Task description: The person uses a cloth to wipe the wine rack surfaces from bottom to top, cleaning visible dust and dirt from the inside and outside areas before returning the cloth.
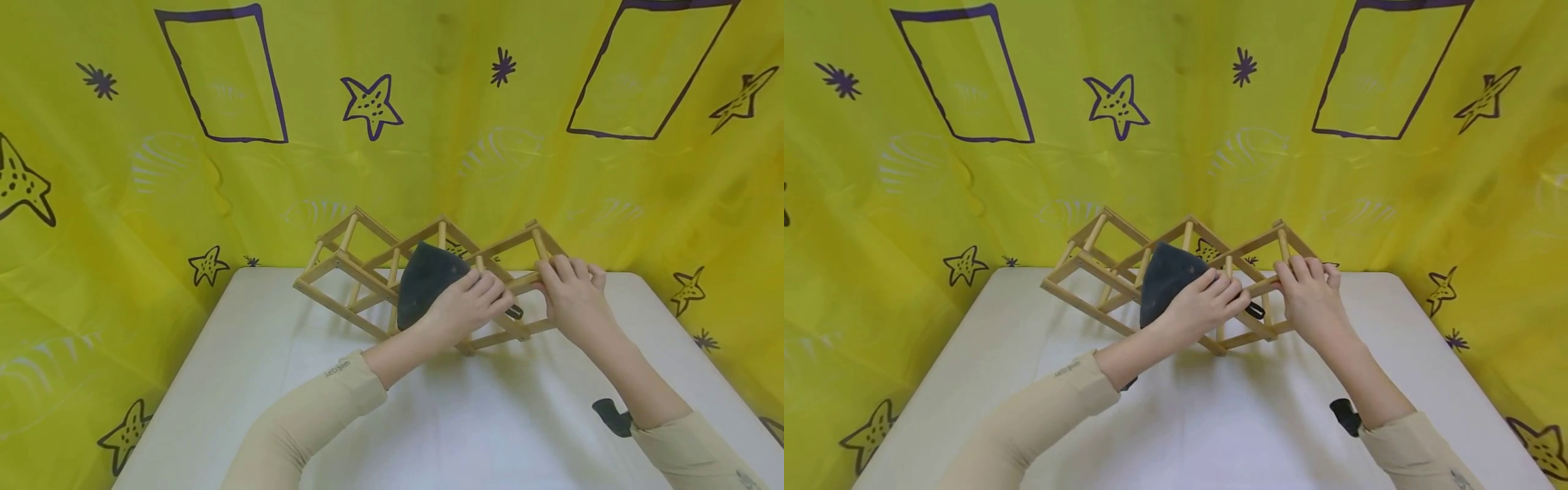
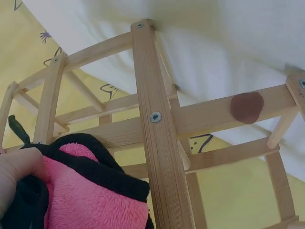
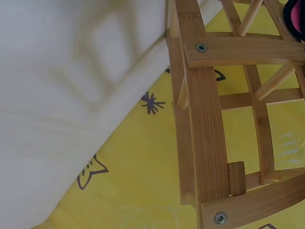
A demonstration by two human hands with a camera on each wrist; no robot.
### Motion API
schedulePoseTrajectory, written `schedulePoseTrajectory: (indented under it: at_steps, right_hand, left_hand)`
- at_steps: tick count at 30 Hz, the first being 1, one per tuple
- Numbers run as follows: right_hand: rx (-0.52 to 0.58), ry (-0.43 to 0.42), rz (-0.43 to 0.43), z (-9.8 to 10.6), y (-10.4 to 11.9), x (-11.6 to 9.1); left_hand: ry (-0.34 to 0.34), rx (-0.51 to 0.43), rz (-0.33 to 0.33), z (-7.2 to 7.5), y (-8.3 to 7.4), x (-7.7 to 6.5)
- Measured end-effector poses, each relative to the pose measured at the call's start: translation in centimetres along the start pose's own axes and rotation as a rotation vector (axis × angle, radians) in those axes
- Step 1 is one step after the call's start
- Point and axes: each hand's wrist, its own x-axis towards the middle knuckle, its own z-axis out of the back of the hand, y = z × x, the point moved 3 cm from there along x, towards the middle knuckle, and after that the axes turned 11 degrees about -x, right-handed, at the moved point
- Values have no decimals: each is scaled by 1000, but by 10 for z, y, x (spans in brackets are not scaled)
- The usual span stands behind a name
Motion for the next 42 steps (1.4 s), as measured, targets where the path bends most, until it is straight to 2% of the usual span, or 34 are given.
schedulePoseTrajectory:
  at_steps: [4,12,15,20,26,34,37,42]
  right_hand:
    - [2,-13,9,-1,0,1]
    - [5,-10,0,-2,0,1]
    - [5,-2,-9,-2,-1,0]
    - [11,-6,-10,-1,0,1]
    - [9,1,-21,-2,1,1]
    - [8,1,-22,-2,0,0]
    - [12,2,-26,-3,-1,0]
    - [17,3,-24,-4,-1,-1]
  left_hand:
    - [-54,-45,-34,-2,0,0]
    - [-252,-75,-108,-5,-6,0]
    - [-269,-87,-150,-7,-13,0]
    - [-233,-116,-205,-12,-26,-1]
    - [-185,-197,-149,-9,-23,-6]
    - [-301,-156,-49,2,0,-13]
    - [-319,-147,-50,1,3,-14]
    - [-378,-146,-77,-5,-4,-13]
